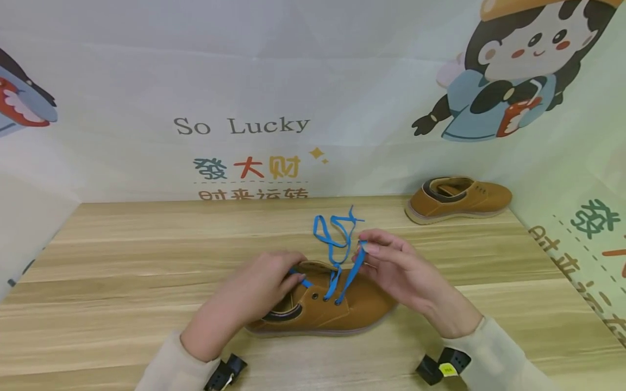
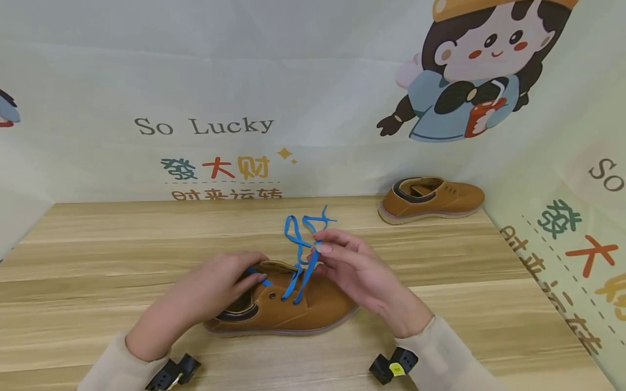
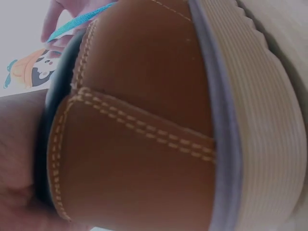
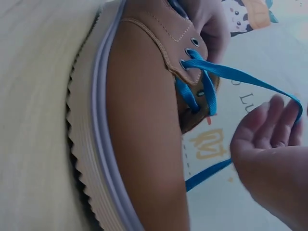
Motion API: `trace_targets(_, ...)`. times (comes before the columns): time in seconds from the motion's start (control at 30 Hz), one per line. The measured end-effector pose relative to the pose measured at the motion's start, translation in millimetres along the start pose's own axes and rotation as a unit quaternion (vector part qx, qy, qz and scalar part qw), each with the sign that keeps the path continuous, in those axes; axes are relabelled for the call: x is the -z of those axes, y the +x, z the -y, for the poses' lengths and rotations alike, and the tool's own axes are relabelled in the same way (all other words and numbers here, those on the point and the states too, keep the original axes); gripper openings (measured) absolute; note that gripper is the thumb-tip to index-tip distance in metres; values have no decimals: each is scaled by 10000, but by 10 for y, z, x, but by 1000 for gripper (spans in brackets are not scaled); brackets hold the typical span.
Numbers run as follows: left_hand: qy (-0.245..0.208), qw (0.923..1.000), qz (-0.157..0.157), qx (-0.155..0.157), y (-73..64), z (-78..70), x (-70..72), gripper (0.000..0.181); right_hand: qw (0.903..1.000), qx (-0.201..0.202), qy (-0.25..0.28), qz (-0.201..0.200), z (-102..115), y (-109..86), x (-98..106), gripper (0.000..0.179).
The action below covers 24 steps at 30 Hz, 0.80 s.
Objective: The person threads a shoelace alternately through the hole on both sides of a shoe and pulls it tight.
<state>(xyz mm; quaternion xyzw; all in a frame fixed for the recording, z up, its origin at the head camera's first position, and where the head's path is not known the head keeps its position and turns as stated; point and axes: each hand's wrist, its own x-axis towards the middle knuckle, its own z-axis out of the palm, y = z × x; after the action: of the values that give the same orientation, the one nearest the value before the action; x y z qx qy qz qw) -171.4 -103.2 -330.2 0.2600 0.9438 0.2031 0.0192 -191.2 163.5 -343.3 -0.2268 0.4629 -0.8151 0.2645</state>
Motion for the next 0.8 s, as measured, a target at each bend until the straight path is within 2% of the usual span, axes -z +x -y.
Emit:
trace_targets(0.13, -21, 9999, 80, 99, -4, 4, 1, 13, 9982, 558, -20, 218, 51, -4, 8, 34)
trace_targets(0.27, 24, 9998, 105, 162, -7, 2, 3, 10, 9943, 986, -390, -81, 154, -26, 16, 37)
trace_targets(0.37, 73, 9998, 92, 174, -10, 1, 5, 7, 9899, 1307, -448, -329, 251, -51, 40, 39)
trace_targets(0.57, 142, 9998, -14, 114, -22, 0, -3, 9, 9762, 2091, 6, -575, 464, -128, 102, 39)
trace_targets(0.7, 88, 9998, -140, 78, -16, -5, -23, 16, 9663, 2398, 190, -915, 615, -183, 144, 34)
trace_targets(0.8, 66, 9995, -296, -96, 10, -14, -48, 21, 9584, 2578, 328, -1185, 706, -217, 173, 32)
